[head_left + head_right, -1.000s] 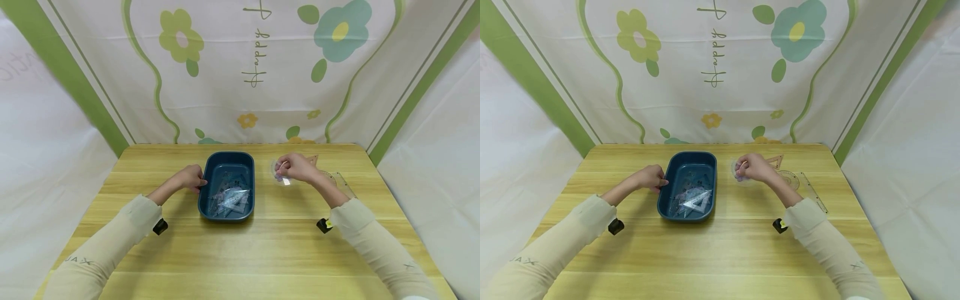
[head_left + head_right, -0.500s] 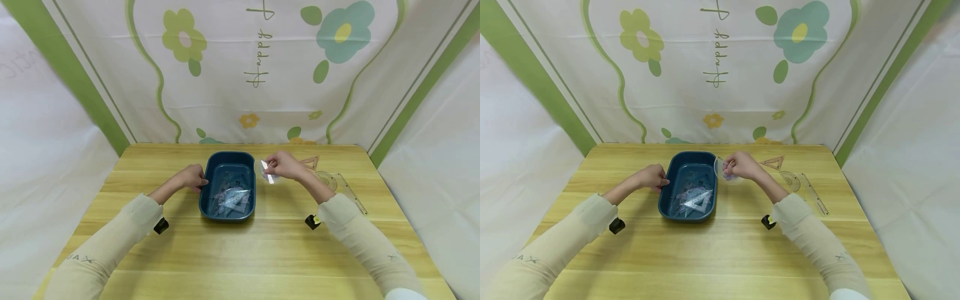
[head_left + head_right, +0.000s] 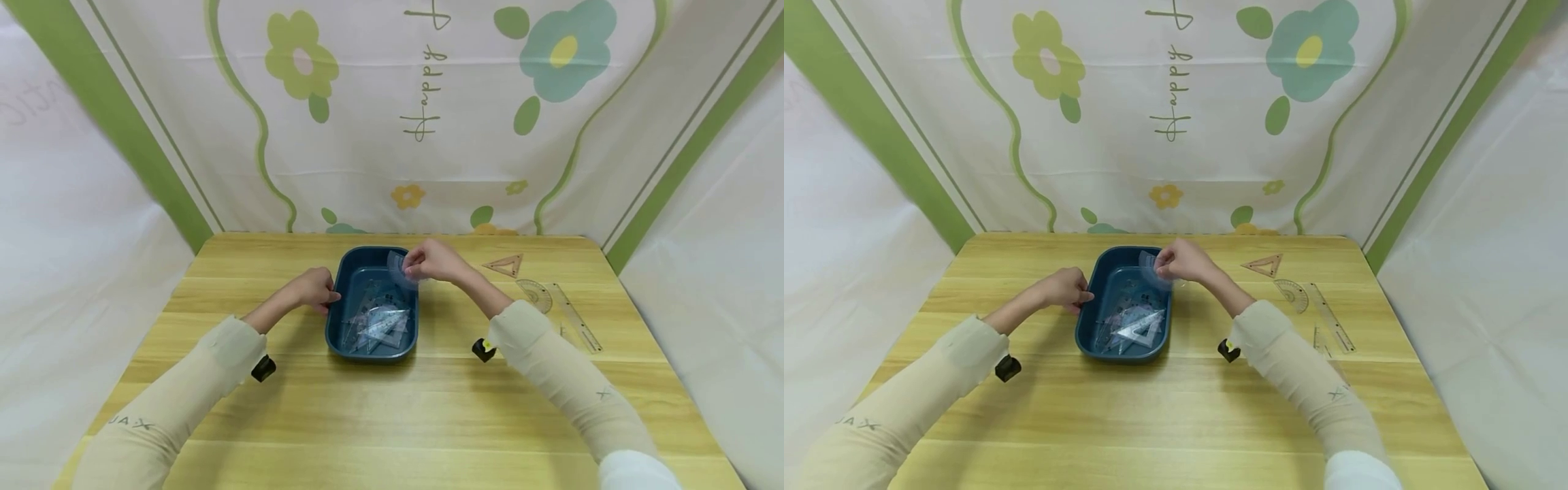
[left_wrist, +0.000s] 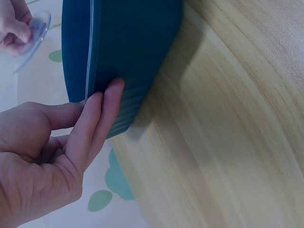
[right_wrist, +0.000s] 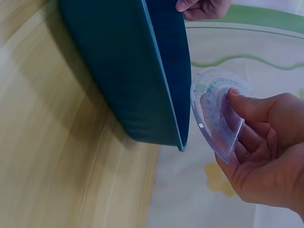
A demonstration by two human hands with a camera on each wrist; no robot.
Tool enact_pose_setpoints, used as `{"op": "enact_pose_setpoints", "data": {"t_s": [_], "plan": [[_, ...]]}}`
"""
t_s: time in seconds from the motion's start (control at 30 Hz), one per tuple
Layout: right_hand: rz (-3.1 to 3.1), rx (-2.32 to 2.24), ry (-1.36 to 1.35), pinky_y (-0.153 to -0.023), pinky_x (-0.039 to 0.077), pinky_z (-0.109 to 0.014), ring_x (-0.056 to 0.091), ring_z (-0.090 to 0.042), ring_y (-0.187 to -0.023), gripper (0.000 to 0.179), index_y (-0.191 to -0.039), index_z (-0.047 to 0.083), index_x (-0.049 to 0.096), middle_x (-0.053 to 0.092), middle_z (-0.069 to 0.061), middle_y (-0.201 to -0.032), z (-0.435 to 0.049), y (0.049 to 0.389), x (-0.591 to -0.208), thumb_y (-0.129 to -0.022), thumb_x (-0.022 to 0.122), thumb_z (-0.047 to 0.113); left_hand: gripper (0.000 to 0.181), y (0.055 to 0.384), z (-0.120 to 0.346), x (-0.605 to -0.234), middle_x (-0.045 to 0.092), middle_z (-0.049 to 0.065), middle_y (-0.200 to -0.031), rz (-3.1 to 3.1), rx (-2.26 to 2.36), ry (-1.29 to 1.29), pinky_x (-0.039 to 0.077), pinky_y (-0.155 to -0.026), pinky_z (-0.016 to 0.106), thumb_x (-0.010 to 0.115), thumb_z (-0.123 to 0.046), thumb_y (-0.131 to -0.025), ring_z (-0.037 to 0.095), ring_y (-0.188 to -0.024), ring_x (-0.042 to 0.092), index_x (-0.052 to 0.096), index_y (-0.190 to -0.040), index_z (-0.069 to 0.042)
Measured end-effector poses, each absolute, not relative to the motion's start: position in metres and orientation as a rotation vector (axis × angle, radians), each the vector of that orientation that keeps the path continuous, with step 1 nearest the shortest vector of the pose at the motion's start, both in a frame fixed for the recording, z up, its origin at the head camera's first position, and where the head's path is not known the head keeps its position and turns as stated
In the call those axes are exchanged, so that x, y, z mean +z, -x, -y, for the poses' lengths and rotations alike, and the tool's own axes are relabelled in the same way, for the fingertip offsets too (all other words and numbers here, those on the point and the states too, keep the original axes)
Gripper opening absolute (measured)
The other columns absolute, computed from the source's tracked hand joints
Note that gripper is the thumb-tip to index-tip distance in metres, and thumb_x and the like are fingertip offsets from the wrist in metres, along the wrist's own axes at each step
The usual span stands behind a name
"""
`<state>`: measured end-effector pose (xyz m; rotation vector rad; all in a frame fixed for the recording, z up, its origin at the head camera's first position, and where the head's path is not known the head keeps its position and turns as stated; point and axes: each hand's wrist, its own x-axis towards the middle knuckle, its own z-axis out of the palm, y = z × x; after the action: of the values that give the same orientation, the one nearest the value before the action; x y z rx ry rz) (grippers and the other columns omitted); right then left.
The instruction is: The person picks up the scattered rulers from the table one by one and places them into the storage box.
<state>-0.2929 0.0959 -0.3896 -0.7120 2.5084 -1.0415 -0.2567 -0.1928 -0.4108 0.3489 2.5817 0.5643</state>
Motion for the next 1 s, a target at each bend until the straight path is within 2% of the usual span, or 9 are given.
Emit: {"op": "enact_pose_setpoints", "data": {"t_s": [0.1,0.23,0.43,0.53,0.8,1.0], "plan": [[-2.519,-0.988,0.742,-0.074,0.060,-0.031,0.072,-0.017,-0.077,0.012,-0.096,0.001,0.075,0.076,-0.011,-0.091,-0.088,0.298,-0.389,-0.095,0.063,0.004,0.041,0.257,0.193,-0.410,0.061,0.005,-0.053,-2.584,0.562,-0.352,0.050,-0.055,0.021,0.062,-0.014,-0.099,0.030,-0.063,0.071,0.063,-0.060,-0.003],[-2.531,-0.870,0.833,-0.066,0.053,-0.023,0.068,-0.012,-0.073,0.018,-0.096,0.001,0.075,0.075,-0.009,-0.088,-0.078,0.305,-0.388,-0.097,0.057,0.001,0.040,0.257,0.192,-0.410,0.062,0.006,-0.054,-2.583,0.565,-0.346,0.049,-0.055,0.020,0.062,-0.014,-0.099,0.027,-0.061,0.070,0.063,-0.060,-0.003],[-2.528,-0.751,0.862,-0.070,0.057,-0.027,0.069,-0.016,-0.077,0.015,-0.099,0.003,0.075,0.075,-0.009,-0.090,-0.064,0.315,-0.387,-0.097,0.060,0.005,0.042,0.257,0.192,-0.409,0.062,0.006,-0.054,-2.574,0.579,-0.316,0.056,-0.063,0.030,0.062,-0.014,-0.099,0.024,-0.060,0.071,0.059,-0.058,-0.006],[-2.588,-0.657,0.887,-0.073,0.056,-0.029,0.066,-0.014,-0.075,0.012,-0.096,0.005,0.076,0.074,-0.007,-0.087,-0.056,0.319,-0.390,-0.095,0.064,0.007,0.042,0.257,0.192,-0.409,0.061,0.006,-0.053,-2.575,0.581,-0.319,0.058,-0.066,0.033,0.062,-0.014,-0.099,0.024,-0.059,0.070,0.059,-0.057,-0.006],[-2.640,-0.556,0.925,-0.072,0.053,-0.026,0.062,-0.010,-0.069,0.013,-0.082,0.005,0.075,0.071,-0.003,-0.075,-0.035,0.329,-0.402,-0.090,0.065,0.002,0.042,0.256,0.192,-0.409,0.062,0.006,-0.053,-2.580,0.579,-0.351,0.051,-0.057,0.022,0.062,-0.013,-0.099,0.030,-0.065,0.072,0.061,-0.057,-0.005],[-2.638,-0.490,0.932,-0.069,0.052,-0.027,0.060,-0.011,-0.067,0.016,-0.080,0.003,0.074,0.071,-0.006,-0.076,-0.030,0.332,-0.413,-0.091,0.063,0.000,0.046,0.257,0.193,-0.410,0.058,0.003,-0.051,-2.571,0.584,-0.341,0.052,-0.058,0.022,0.062,-0.014,-0.099,0.033,-0.069,0.073,0.054,-0.054,-0.009]]}}
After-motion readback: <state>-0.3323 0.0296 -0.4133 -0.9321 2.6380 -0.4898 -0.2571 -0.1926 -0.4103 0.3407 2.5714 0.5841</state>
